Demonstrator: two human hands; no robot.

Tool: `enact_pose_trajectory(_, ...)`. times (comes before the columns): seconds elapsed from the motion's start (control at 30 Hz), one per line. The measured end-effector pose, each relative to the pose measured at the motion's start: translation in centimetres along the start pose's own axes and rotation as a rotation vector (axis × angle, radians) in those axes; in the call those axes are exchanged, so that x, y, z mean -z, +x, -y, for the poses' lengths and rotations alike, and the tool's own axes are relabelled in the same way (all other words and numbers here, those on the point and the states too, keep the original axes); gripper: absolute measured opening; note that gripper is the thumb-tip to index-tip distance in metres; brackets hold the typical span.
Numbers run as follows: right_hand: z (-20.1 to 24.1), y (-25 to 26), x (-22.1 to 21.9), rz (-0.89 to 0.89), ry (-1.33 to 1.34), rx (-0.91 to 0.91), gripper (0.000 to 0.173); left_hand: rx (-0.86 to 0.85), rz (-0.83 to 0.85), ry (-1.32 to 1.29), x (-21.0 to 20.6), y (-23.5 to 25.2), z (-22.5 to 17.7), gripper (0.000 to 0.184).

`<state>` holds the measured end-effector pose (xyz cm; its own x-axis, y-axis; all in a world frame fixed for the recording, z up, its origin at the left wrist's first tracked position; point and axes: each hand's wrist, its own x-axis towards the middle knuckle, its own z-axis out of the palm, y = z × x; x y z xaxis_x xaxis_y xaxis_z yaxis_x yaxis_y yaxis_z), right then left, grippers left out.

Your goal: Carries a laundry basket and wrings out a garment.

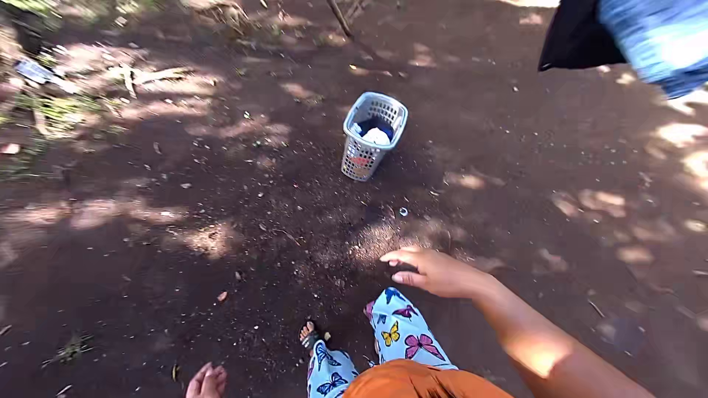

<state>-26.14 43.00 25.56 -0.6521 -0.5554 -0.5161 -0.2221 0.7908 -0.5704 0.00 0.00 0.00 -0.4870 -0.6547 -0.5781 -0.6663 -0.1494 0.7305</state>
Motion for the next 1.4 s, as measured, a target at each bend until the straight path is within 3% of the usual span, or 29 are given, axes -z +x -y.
enact_pose_trajectory(0.07, -5.3, 2.7, -0.1, -0.144, 0.118, -0.152, 0.043, 0.015, 0.052, -0.029, -3.8, 0.9, -2.9, 0.044)
enact_pose_trajectory(0.13, -12.9, 4.9, -1.6, -0.183, 0.128, -0.354, 0.044, 0.070, 0.179, 0.070, -8.1, 0.4, -3.1, 0.044)
enact_pose_trajectory(0.27, -28.9, 6.9, -7.4, 0.115, 0.229, -0.720, 0.045, 0.226, 0.498, 0.523, -16.8, 0.7, 0.1, 0.041)
enact_pose_trajectory(0.37, -38.3, 8.3, -9.4, 0.360, 0.373, -0.906, 0.041, 0.336, 0.578, 0.665, -24.5, 1.2, 0.3, 0.037)
enact_pose_trajectory(0.43, -43.5, 10.4, -8.1, 0.382, 0.382, -0.986, 0.038, 0.373, 0.560, 0.706, -31.1, 2.4, -1.7, 0.038)
enact_pose_trajectory(0.5, -46.7, 12.6, -5.2, 0.292, 0.489, -1.039, 0.039, 0.341, 0.566, 0.772, -38.7, 4.0, -5.6, 0.040)
enact_pose_trajectory(0.63, -51.0, 13.4, 2.2, 0.049, 0.888, -1.112, 0.037, 0.063, 0.646, 0.814, -57.7, 8.1, -18.2, 0.042)
enact_pose_trajectory(0.73, -55.0, 10.9, 6.2, -0.020, 0.932, -1.183, 0.036, -0.204, 0.599, 0.730, -71.1, 9.4, -28.3, 0.042)
enact_pose_trajectory(0.8, -57.1, 9.3, 8.7, -0.012, 0.952, -1.248, 0.036, -0.365, 0.602, 0.710, -78.4, 9.4, -34.9, 0.039)
enact_pose_trajectory(0.9, -60.1, 7.2, 10.3, -0.082, 1.009, -1.279, 0.035, -0.539, 0.625, 0.726, -87.7, 10.4, -41.6, 0.034)
enact_pose_trajectory(1.03, -58.0, 10.4, 18.4, -0.054, 0.986, -1.289, 0.036, -0.466, 0.654, 0.751, -97.9, 13.1, -47.3, 0.040)
enact_pose_trajectory(1.13, -57.1, 13.4, 25.2, 0.005, 0.939, -1.177, 0.035, -0.267, 0.628, 0.674, -103.3, 14.4, -50.4, 0.050)
enact_pose_trajectory(1.27, -59.4, 16.6, 34.1, -0.024, 0.908, -1.137, 0.037, 0.056, 0.618, 0.335, -112.4, 18.1, -54.2, 0.063)
enact_pose_trajectory(1.4, -64.3, 17.7, 40.5, -0.153, 0.899, -1.202, 0.035, 0.206, 0.593, 0.134, -119.3, 20.5, -59.0, 0.068)
